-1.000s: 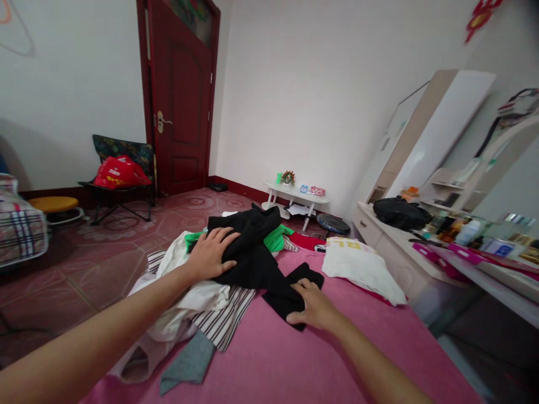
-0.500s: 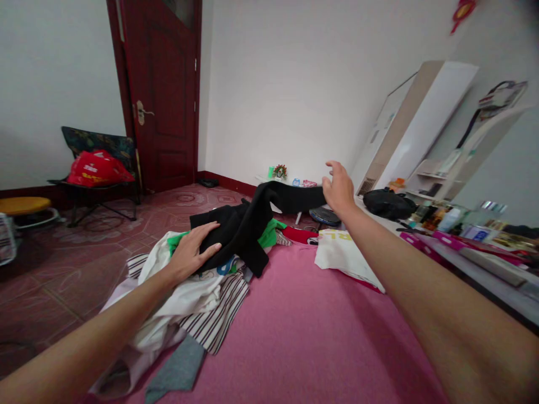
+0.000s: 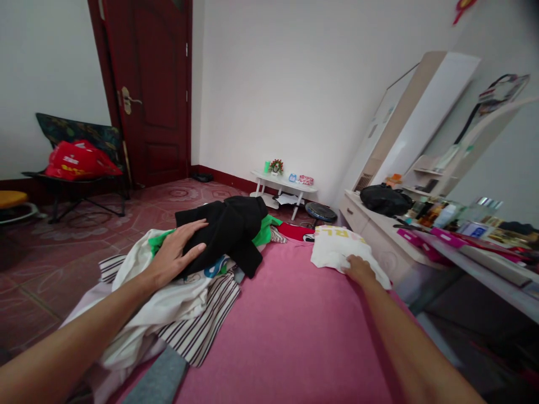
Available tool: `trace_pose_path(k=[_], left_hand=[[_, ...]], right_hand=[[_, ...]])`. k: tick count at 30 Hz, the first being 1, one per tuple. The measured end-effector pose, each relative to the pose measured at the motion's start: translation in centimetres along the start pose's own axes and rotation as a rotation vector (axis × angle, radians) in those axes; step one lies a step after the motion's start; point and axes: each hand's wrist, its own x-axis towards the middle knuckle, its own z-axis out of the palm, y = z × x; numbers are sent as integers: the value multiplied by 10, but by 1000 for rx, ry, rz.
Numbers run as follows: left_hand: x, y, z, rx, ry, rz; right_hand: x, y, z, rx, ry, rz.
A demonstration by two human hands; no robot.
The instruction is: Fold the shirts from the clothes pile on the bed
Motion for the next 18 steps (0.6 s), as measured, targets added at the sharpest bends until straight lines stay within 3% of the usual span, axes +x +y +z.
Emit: trace_pose_path(k=[5,8,10,12,15,18], left_hand=[[0,-2,2,51,0,30],[-1,-5,4,74,6,53],[-1,-9,5,87,15,70],[0,-12,6,106,24,83],[2,-9,5,134,25,77],[-4,16,3,276,16,42]], right_hand=[[-6,0,-13,32,-62,-23],[-28,-22,-28,103,-88,-102],[-56,-47,-37,171,-126,-187],[-102,-77,-42,253,-190,-299],[-200,-121,-47,390,-397,-533],[-294,-148,-63,612,-856,-1194]])
